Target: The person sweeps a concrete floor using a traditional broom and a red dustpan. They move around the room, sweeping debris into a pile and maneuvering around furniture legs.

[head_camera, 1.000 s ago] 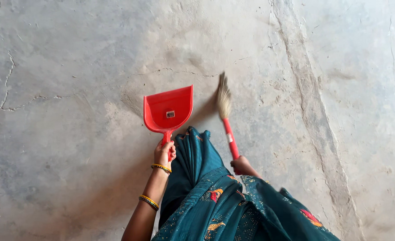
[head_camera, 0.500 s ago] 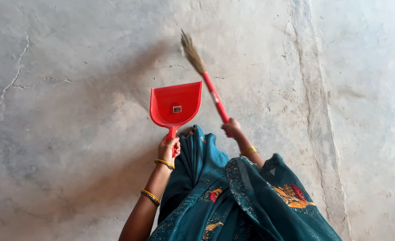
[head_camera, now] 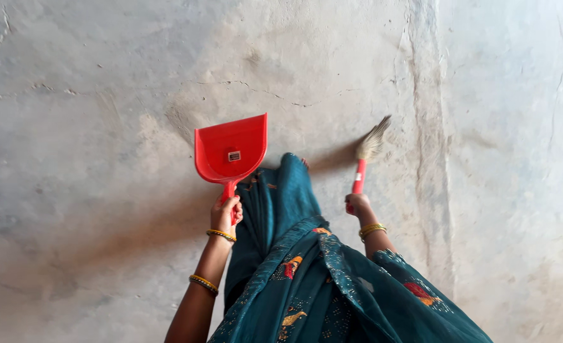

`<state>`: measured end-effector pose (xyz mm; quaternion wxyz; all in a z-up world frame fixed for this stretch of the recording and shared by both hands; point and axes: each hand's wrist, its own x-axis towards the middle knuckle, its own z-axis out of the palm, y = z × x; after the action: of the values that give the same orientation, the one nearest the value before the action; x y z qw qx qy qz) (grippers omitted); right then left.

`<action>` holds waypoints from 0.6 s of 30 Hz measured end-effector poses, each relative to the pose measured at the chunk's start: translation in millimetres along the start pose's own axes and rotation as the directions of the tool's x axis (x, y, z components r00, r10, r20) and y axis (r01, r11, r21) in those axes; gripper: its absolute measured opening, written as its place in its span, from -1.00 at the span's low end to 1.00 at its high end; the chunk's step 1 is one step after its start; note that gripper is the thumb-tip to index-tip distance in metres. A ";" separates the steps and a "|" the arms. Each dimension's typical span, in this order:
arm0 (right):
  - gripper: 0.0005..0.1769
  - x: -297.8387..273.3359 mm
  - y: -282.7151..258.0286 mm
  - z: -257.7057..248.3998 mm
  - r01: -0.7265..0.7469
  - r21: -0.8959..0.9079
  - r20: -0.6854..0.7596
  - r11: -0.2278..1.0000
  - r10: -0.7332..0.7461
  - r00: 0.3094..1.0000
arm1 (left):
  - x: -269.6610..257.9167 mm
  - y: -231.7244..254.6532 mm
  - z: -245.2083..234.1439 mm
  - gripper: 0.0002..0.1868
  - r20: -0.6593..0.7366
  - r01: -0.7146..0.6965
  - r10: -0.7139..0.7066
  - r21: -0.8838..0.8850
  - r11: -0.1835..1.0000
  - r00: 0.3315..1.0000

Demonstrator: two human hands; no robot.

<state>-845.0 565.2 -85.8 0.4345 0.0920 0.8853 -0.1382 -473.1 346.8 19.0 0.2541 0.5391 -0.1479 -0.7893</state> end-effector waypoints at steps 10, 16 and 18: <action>-0.80 51.0 -165.9 25.4 0.327 -0.309 0.250 0.893 -0.255 0.934 | -2.5 -37.1 75.0 -0.65 -0.165 -0.068 0.049 -0.106 0.992 0.985; -0.62 88.6 -180.6 -69.6 0.355 -0.035 0.277 0.934 -0.332 0.902 | -12.2 -43.1 131.2 -0.66 -0.172 -0.107 0.080 -0.151 0.983 0.982; -0.59 86.4 -157.0 -98.7 0.392 -0.110 0.198 0.914 -0.366 0.909 | -8.3 -45.2 144.2 -0.67 -0.174 -0.125 0.093 -0.181 0.976 0.980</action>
<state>-1015.2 452.6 -70.9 0.4800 -0.1265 0.8529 -0.1619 -615.1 383.0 56.5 0.3591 0.5666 -0.0792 -0.7374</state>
